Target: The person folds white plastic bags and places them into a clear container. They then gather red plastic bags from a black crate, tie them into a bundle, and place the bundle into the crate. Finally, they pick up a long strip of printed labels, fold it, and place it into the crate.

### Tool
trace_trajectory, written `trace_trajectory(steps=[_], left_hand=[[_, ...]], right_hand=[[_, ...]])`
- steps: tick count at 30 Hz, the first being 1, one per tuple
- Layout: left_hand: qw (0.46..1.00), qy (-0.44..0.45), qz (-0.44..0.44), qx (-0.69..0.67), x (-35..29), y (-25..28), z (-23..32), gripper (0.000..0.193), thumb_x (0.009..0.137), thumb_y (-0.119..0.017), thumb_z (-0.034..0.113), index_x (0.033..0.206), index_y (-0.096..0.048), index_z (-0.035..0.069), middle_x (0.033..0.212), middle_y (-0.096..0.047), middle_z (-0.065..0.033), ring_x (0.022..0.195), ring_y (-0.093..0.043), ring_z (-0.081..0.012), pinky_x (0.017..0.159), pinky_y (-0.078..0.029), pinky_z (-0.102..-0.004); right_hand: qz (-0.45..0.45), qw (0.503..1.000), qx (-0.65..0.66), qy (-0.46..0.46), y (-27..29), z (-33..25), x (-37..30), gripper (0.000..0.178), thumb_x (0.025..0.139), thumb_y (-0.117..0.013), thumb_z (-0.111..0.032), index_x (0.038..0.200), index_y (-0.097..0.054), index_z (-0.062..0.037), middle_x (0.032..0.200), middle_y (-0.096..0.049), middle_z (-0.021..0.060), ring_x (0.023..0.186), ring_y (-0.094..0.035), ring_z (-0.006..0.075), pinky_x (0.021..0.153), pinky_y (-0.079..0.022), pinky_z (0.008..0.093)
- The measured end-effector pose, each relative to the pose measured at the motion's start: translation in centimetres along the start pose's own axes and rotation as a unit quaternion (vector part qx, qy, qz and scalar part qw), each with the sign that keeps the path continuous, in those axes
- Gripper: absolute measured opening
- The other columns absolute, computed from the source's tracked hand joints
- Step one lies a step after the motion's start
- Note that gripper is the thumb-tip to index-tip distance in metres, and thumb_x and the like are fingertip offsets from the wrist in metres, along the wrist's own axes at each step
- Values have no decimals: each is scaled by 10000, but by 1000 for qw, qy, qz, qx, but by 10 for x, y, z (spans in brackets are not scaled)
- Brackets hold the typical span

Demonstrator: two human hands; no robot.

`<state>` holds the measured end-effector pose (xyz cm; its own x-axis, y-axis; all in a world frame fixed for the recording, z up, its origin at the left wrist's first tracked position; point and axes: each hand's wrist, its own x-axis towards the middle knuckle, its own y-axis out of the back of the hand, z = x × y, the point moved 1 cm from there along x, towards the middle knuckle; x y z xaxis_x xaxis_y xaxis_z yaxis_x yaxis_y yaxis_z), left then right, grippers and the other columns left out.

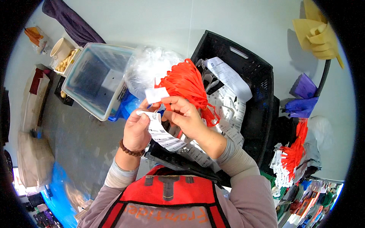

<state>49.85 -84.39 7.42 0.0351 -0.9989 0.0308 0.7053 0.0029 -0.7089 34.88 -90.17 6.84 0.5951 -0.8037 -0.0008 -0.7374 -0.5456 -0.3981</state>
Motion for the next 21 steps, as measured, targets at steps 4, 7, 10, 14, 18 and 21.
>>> trace_trajectory(steps=[4, 7, 10, 14, 18, 21], left_hand=[[997, 45, -53, -33, 0, 4, -3, 262, 877, -602, 144, 1113, -590, 30, 1137, -592, -80, 1008, -570, -142, 866, -457, -301], [996, 79, -32, -27, -1, 3, -2, 190, 883, -589, 115, 1047, -602, 21, 1118, -595, -68, 1019, -558, -141, 855, -461, -288], [982, -56, -14, 181, -2, 1, -4, 172, 888, -584, 110, 1033, -603, 20, 1056, -616, -56, 964, -568, -128, 836, -459, -275], [991, -8, 57, 119, -6, -2, -3, 193, 891, -591, 139, 1013, -598, -11, 910, -648, -49, 809, -592, -109, 758, -472, -249], [994, -16, 57, 96, -7, 3, -1, 201, 890, -591, 132, 1017, -596, -24, 926, -649, -61, 806, -586, -101, 743, -469, -238], [991, -26, 44, 125, -8, 2, -2, 179, 892, -586, 124, 1004, -603, -15, 930, -645, -53, 820, -575, -95, 754, -461, -238]], right_hand=[[10, 999, -37, 14, 1, 2, -4, 216, 882, -551, -24, 1097, -563, -28, 794, -596, 0, 653, -504, 42, 582, -413, 194], [44, 979, -173, 98, -2, 2, -6, 163, 864, -543, 12, 1017, -596, -7, 824, -629, 32, 723, -591, 128, 658, -474, 262], [36, 891, -388, 231, -6, -8, -8, 212, 802, -583, 16, 1011, -594, -15, 836, -637, 99, 770, -623, 251, 697, -490, 318], [-44, 814, -496, 299, 0, -7, -6, 275, 710, -650, -9, 979, -591, -23, 826, -621, 138, 773, -611, 313, 684, -492, 354], [-5, 890, -399, 222, -2, -11, -10, 197, 765, -611, 2, 959, -581, 0, 813, -626, 108, 741, -620, 214, 674, -481, 301], [34, 977, -162, 134, 1, -9, -9, 121, 861, -583, -57, 969, -579, -3, 837, -600, 15, 770, -542, 66, 690, -448, 225]])
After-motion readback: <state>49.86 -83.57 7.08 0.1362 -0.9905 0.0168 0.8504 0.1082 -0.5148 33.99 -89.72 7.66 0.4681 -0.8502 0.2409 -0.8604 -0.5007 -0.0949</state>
